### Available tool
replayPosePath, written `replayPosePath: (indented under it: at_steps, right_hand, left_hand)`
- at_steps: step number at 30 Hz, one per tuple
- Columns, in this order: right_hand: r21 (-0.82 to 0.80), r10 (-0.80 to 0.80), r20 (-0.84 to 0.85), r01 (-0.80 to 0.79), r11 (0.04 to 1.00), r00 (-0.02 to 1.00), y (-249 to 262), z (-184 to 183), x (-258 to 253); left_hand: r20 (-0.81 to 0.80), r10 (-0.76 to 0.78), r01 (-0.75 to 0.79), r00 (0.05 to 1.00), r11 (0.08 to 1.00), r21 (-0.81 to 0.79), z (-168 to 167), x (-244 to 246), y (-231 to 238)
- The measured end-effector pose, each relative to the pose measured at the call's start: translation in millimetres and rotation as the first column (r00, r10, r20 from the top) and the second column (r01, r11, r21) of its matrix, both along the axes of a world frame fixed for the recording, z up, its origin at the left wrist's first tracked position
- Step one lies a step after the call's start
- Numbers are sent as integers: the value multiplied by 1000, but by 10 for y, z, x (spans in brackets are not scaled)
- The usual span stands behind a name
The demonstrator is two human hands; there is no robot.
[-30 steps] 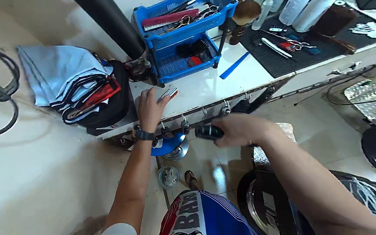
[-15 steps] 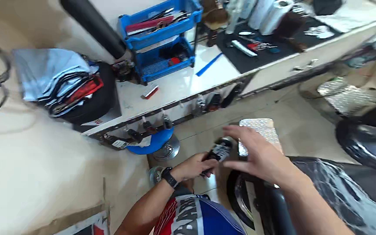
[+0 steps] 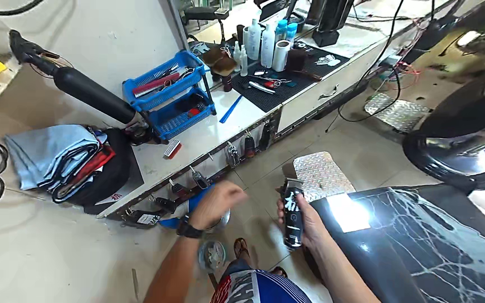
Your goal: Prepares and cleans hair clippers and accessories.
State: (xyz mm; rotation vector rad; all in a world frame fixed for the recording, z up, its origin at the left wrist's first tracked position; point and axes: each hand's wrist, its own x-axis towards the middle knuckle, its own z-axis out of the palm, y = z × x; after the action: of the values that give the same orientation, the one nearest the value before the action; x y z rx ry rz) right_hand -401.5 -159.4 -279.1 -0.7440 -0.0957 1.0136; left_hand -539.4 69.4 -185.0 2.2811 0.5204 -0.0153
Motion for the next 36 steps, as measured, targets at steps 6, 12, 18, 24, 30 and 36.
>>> replayPosePath:
  at_steps: [6, 12, 18, 24, 30, 36]
  right_hand:
    - [-102, 78, -109, -89, 991, 991, -470, -315, -66]
    - [-86, 62, -192, -79, 993, 980, -765, -494, -235]
    - [-58, 73, -227, -89, 994, 971, -921, -447, -287]
    - [-122, 72, -270, -108, 987, 960, -968, -407, -329]
    - [-169, 20, -363, -88, 982, 932, -1056, -446, -427]
    - [-135, 62, -407, -127, 983, 911, -1222, -603, -465]
  left_hand:
    - [172, 459, -473, 872, 694, 543, -25, -248, 1897]
    - [82, 396, -362, 914, 711, 602, -137, -160, 2107]
    - [124, 495, -491, 860, 869, -67, 35, -116, 1582]
    - [71, 447, -250, 892, 617, -746, -270, -100, 243]
    - [12, 232, -89, 973, 421, -903, -578, -142, -700]
    - [4, 21, -9, 1000, 553, -833, -826, -131, -1324]
